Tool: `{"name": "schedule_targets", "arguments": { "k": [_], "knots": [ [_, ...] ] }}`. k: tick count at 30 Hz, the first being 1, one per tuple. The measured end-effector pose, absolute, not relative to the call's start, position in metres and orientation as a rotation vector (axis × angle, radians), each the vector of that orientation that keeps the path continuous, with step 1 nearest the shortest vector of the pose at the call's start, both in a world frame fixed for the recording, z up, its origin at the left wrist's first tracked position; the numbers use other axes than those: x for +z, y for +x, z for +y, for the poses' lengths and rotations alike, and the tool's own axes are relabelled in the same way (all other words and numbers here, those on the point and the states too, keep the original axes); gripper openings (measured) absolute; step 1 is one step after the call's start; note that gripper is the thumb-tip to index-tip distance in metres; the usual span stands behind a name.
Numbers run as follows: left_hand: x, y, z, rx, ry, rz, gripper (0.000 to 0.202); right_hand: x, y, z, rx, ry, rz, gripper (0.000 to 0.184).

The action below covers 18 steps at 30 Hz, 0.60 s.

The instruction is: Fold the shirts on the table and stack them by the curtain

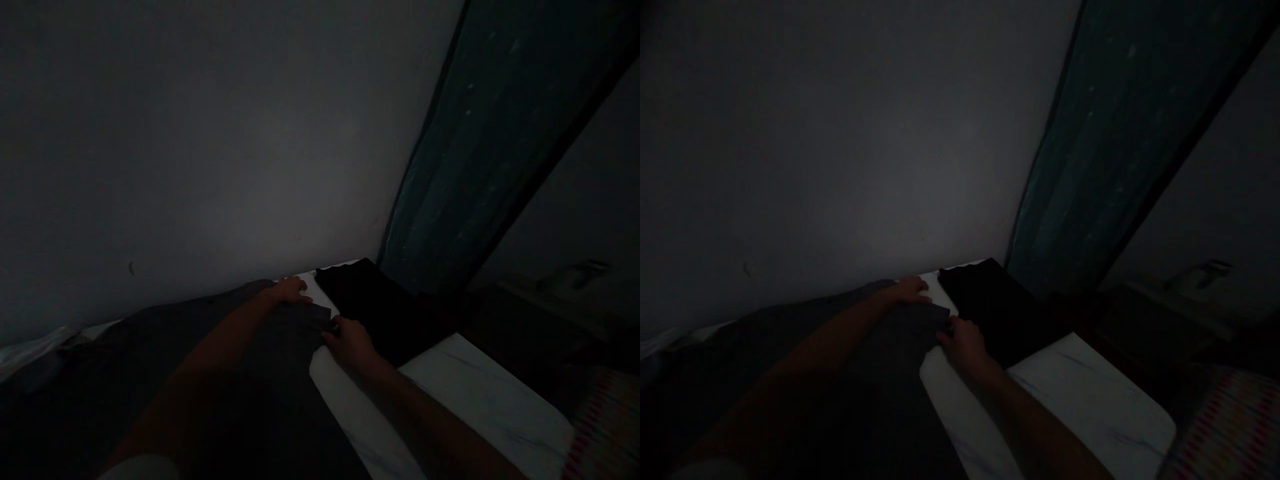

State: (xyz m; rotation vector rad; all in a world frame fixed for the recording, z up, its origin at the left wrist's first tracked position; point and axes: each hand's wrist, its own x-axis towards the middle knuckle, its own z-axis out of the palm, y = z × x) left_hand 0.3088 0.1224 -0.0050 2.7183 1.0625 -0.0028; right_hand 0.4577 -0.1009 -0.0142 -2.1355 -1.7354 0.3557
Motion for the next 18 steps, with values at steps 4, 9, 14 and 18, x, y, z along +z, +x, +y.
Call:
{"name": "schedule_targets", "arguments": {
  "k": [4,9,14,18],
  "knots": [
    [0.001,0.329,0.116,-0.025,2.705,1.002,0.019,-0.009,0.460,-0.100,0.372,-2.077,-1.747,0.018],
    [0.014,0.339,0.125,0.316,2.675,1.150,0.027,-0.003,0.465,-0.097,0.246,-1.988,-1.623,0.022],
    [0.011,0.346,0.126,0.420,2.616,1.282,0.024,0.005,0.469,-0.106,0.271,-1.870,-1.580,0.024],
    [0.009,0.352,0.115,0.430,2.653,1.245,0.029,0.009,0.474,-0.178,0.398,-1.694,-1.566,0.034]
  ]
}}
